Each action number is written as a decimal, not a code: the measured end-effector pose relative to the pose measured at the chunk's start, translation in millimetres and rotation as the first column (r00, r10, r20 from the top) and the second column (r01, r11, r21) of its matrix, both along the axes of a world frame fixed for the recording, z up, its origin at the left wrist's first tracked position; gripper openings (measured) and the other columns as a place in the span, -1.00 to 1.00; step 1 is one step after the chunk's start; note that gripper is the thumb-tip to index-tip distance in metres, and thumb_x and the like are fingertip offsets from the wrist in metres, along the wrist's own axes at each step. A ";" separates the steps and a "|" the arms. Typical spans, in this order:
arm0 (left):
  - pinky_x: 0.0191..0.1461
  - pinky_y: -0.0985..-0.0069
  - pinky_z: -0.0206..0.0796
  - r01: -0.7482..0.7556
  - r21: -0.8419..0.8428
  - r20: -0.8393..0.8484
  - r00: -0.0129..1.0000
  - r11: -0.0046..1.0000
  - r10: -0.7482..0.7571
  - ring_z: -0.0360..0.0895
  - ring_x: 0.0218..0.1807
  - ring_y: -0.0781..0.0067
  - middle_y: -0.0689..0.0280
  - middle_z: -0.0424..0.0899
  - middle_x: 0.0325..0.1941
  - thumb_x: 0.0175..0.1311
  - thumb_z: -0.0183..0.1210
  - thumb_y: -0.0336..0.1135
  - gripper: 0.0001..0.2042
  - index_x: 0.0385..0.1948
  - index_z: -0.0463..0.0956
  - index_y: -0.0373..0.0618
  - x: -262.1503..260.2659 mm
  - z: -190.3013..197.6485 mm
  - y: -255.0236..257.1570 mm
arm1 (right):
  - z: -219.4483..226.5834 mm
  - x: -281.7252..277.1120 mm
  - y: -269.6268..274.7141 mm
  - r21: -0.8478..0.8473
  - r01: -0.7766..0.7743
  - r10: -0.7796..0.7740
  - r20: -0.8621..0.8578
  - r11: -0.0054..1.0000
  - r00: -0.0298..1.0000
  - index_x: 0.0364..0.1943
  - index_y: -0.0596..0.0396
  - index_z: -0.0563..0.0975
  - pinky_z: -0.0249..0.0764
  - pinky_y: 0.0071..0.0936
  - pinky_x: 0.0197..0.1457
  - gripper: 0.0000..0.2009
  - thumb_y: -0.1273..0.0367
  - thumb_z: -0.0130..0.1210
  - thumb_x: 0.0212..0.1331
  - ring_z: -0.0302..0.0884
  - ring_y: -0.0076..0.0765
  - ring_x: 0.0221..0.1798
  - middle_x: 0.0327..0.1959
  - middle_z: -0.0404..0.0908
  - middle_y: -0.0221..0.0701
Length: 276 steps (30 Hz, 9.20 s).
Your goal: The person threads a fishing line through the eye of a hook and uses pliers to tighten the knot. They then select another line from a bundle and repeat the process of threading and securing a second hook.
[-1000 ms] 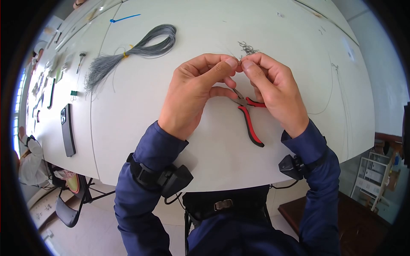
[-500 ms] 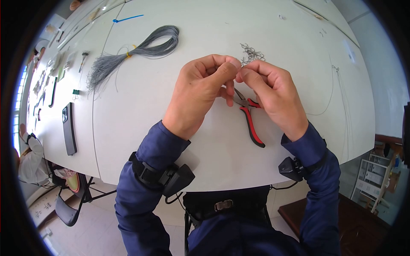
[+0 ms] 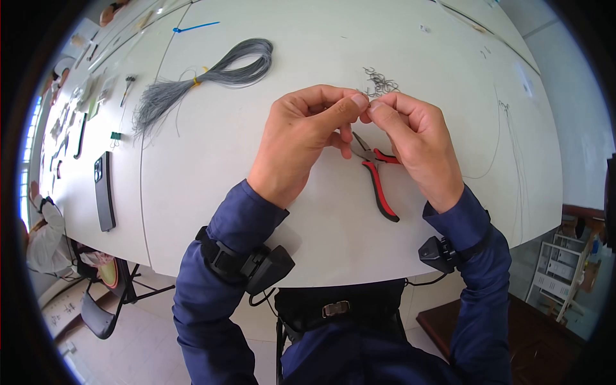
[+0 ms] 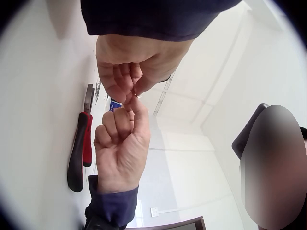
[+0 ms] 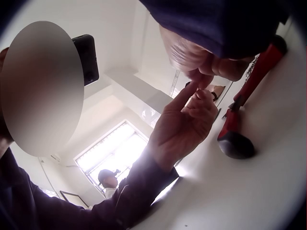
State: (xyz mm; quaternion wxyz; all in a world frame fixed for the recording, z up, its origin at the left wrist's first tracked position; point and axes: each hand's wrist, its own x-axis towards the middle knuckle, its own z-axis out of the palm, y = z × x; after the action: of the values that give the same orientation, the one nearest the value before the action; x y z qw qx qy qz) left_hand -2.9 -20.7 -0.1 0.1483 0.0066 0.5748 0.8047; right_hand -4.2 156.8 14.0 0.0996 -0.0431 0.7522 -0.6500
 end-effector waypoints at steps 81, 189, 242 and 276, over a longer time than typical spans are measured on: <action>0.07 0.42 0.40 0.157 0.102 -0.159 0.977 0.982 -0.140 0.58 -0.15 0.40 0.26 0.61 -0.29 0.50 0.05 -0.32 -0.88 -0.24 0.47 -0.15 16.5 25.7 -60.8 | 40.5 -8.9 69.5 -0.459 -0.028 -0.046 -0.151 0.888 0.987 0.06 0.20 0.54 0.48 -0.37 0.27 -0.73 0.33 0.04 0.41 0.62 -0.34 0.06 -0.08 0.69 -0.30; -0.26 0.44 0.44 -0.239 -0.753 -0.562 0.718 0.613 -0.411 0.62 -0.34 0.25 0.18 0.62 -0.39 0.18 0.28 -0.59 -0.93 -0.37 0.57 -0.28 8.0 3.7 -26.4 | -1.1 3.4 7.3 0.434 -0.086 0.213 -0.253 0.897 0.944 -0.34 0.12 0.66 0.21 -0.47 -0.55 -0.90 0.40 0.20 0.15 0.19 -0.41 -0.68 -0.68 0.45 -0.27; -0.11 0.50 0.49 -0.252 -0.630 -0.615 0.739 0.735 -0.274 0.67 -0.31 0.37 0.20 0.71 -0.40 0.14 0.29 -0.58 -0.94 -0.36 0.64 -0.29 7.6 5.5 -19.2 | 5.8 0.1 10.4 0.262 -0.203 0.200 0.037 0.944 0.979 -0.27 0.23 0.65 0.05 -0.61 -0.54 -0.79 0.31 0.21 0.29 0.09 -0.78 -0.63 -0.72 0.26 -0.68; -0.10 0.63 0.47 -0.309 -0.610 -0.533 0.841 0.729 -0.089 0.62 -0.34 0.62 0.35 0.71 -0.44 0.13 0.28 -0.55 -0.96 -0.40 0.64 -0.29 10.0 3.5 -13.1 | -0.7 10.5 -0.6 0.490 0.032 0.301 -0.584 0.871 0.754 -0.33 0.11 0.53 0.40 -0.30 -0.39 -0.91 0.54 0.21 0.14 0.51 -0.14 -0.45 -0.50 0.55 -0.28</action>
State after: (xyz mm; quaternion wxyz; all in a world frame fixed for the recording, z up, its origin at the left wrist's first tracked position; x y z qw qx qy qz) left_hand 7.1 -33.8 3.3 -0.0736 0.1377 0.8436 0.5138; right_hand 6.3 156.3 13.3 -0.1091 -0.2937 0.8690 -0.3830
